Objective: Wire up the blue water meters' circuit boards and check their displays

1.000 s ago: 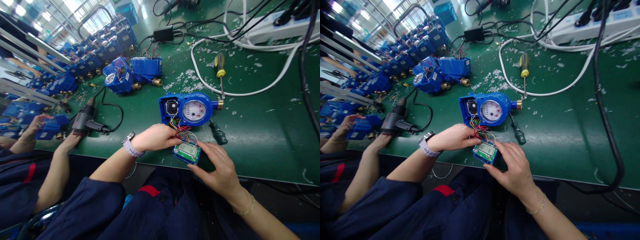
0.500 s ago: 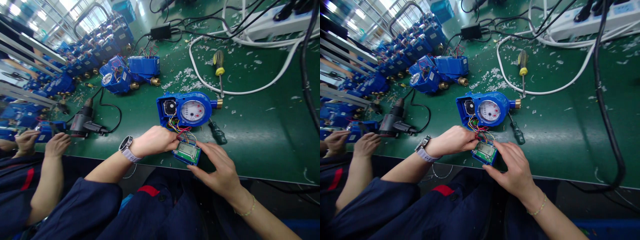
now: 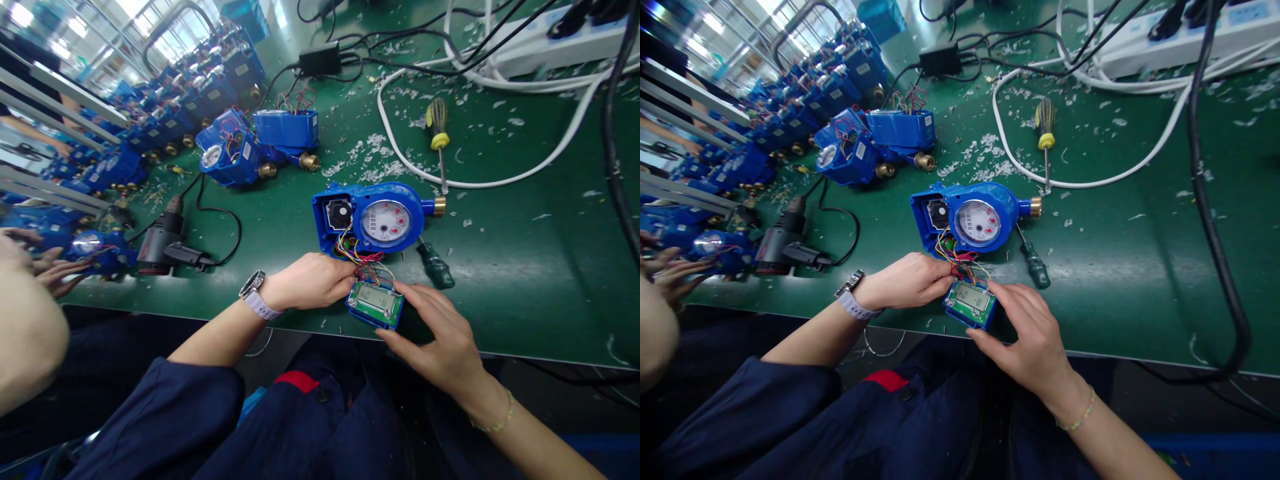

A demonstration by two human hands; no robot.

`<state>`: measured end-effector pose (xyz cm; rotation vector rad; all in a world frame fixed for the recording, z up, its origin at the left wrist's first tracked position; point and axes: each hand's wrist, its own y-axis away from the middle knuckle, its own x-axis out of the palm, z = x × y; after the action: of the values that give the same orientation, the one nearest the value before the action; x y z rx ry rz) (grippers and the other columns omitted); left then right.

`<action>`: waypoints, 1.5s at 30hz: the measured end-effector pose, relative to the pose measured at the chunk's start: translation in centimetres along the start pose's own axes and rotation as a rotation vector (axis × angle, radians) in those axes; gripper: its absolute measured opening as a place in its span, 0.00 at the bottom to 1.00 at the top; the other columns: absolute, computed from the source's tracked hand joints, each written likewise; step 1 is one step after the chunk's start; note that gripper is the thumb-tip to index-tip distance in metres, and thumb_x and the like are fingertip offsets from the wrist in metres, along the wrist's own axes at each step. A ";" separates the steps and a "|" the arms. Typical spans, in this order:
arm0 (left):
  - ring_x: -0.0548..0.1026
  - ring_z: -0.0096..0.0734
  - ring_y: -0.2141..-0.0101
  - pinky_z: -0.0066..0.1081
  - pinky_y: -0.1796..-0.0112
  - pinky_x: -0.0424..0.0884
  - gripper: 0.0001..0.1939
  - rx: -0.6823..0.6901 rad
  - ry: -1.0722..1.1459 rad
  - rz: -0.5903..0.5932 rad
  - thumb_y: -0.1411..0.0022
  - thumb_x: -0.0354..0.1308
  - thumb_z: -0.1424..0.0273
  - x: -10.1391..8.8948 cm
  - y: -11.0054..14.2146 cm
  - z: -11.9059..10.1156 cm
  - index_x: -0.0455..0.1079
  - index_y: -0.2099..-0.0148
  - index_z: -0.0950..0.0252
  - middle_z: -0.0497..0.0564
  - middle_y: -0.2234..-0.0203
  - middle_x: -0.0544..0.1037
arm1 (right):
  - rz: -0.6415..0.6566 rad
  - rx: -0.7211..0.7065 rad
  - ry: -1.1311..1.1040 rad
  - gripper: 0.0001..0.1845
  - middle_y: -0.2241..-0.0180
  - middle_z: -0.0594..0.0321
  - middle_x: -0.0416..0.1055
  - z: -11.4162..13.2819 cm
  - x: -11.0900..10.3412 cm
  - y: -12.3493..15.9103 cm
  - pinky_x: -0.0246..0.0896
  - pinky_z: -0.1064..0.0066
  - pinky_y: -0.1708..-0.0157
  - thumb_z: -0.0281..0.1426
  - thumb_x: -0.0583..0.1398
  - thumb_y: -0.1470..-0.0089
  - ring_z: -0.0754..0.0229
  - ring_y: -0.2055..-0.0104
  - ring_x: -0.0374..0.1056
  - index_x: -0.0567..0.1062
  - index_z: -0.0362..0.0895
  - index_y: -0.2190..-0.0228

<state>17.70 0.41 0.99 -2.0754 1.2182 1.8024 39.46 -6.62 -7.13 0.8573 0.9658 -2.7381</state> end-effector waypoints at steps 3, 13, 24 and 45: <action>0.66 0.26 0.79 0.28 0.76 0.52 0.18 -0.013 0.066 -0.015 0.32 0.48 0.58 0.0 0.2 0.0 0.69 0.65 0.66 0.49 0.78 0.73 | 0.005 -0.007 0.002 0.26 0.57 0.48 0.74 0.1 -0.1 -0.1 0.69 0.55 0.54 0.40 0.62 0.41 0.49 0.56 0.71 0.68 0.38 0.47; 0.60 0.23 0.80 0.26 0.76 0.52 0.17 -0.017 0.181 0.085 0.31 0.47 0.64 -0.5 -0.2 0.1 0.69 0.69 0.67 0.46 0.80 0.69 | 0.028 0.006 -0.045 0.26 0.56 0.49 0.73 0.0 -0.1 0.1 0.68 0.56 0.54 0.40 0.62 0.42 0.50 0.55 0.70 0.68 0.36 0.47; 0.67 0.26 0.78 0.28 0.74 0.55 0.15 0.008 0.037 0.122 0.32 0.46 0.67 -0.8 -0.3 -0.1 0.70 0.65 0.67 0.49 0.77 0.74 | 0.027 0.015 -0.078 0.24 0.58 0.48 0.74 0.3 -0.4 -0.3 0.69 0.58 0.55 0.38 0.63 0.43 0.50 0.56 0.71 0.70 0.35 0.49; 0.75 0.29 0.71 0.27 0.69 0.64 0.15 0.166 0.092 0.080 0.28 0.44 0.66 0.0 0.1 1.6 0.70 0.58 0.65 0.50 0.70 0.79 | 0.058 0.068 -0.114 0.25 0.56 0.50 0.74 0.0 -0.6 -0.1 0.70 0.59 0.54 0.38 0.63 0.44 0.51 0.55 0.71 0.70 0.38 0.48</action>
<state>16.44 1.29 0.61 -2.0643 1.4419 1.5905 39.95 -6.62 -6.76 0.7189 0.8181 -2.7502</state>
